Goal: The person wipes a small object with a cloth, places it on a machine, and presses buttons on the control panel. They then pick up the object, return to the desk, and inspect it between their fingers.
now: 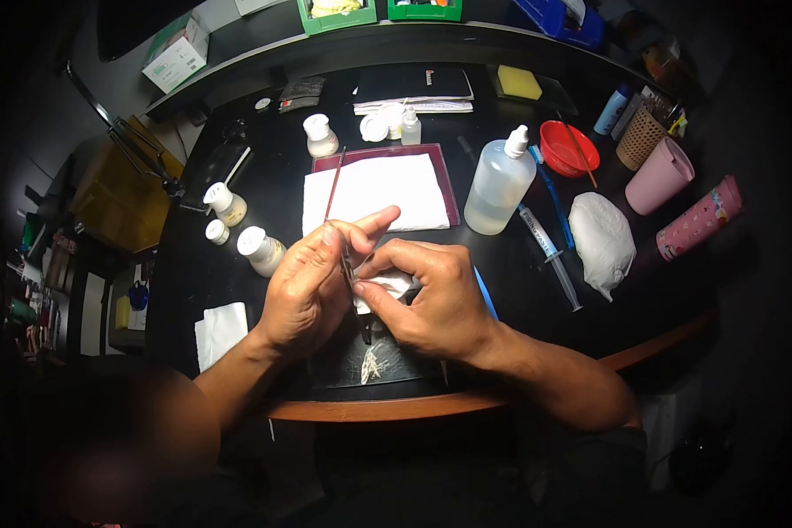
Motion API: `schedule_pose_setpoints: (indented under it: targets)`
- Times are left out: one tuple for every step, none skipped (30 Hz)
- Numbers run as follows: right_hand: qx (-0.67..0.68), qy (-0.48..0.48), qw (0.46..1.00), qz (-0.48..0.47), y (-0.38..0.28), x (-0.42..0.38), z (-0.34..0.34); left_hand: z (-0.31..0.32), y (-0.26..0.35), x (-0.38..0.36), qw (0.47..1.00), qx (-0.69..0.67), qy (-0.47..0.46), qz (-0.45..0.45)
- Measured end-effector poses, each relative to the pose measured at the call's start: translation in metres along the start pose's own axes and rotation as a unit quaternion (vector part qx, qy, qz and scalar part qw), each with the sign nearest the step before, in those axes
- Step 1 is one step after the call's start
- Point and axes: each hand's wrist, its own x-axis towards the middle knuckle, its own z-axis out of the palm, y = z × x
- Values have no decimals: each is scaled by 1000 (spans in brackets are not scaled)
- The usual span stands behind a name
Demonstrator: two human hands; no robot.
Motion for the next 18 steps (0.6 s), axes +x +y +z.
schedule_pose_setpoints:
  targets:
    - [1,-2,1000,-4,-1,0,0,-1,0,0,1000,2,3,2]
    - [2,-4,1000,-9,-1,1,1,-1,0,0,1000,0,5,2]
    - [3,-5,1000,-15,-2,2,1,-3,1,1,1000,-1,7,3]
    - [-1,-11,1000,-14,-3,2,0,-4,1,1,1000,-5,8,3]
    - [-6,-17,1000,-12,-4,2,0,-5,2,1,1000,-8,9,3]
    - [-10,-22,1000,-10,-4,2,0,-7,3,2,1000,-13,9,1]
    - [-12,-29,999,-6,-4,2,0,-8,4,2,1000,-15,11,1]
    - [-13,-36,999,-2,-4,2,0,-8,5,2,1000,-16,13,2]
    - [-14,-43,999,1,-4,2,0,-7,6,2,1000,-13,15,6]
    - [-12,-48,999,6,-5,2,0,-7,6,3,1000,-13,17,8]
    - [-10,-54,998,12,-6,2,0,-7,7,3,1000,-14,19,11]
    - [-7,-60,998,17,-6,2,0,-7,7,3,1000,-16,21,11]
    - [-8,-65,998,18,-6,2,0,-7,8,3,1000,-18,22,11]
    - [-9,-70,997,18,-5,2,-1,-7,8,3,999,-20,23,11]
    - [-10,-75,997,18,-5,2,-1,-8,8,3,999,-21,24,11]
    - [-10,-78,997,19,-5,2,-1,-8,8,3,999,-23,25,10]
    - [-9,-81,996,19,-5,2,-1,-8,9,3,999,-21,25,10]
    - [-9,-85,996,20,-5,2,-1,-7,9,3,999,-19,26,9]
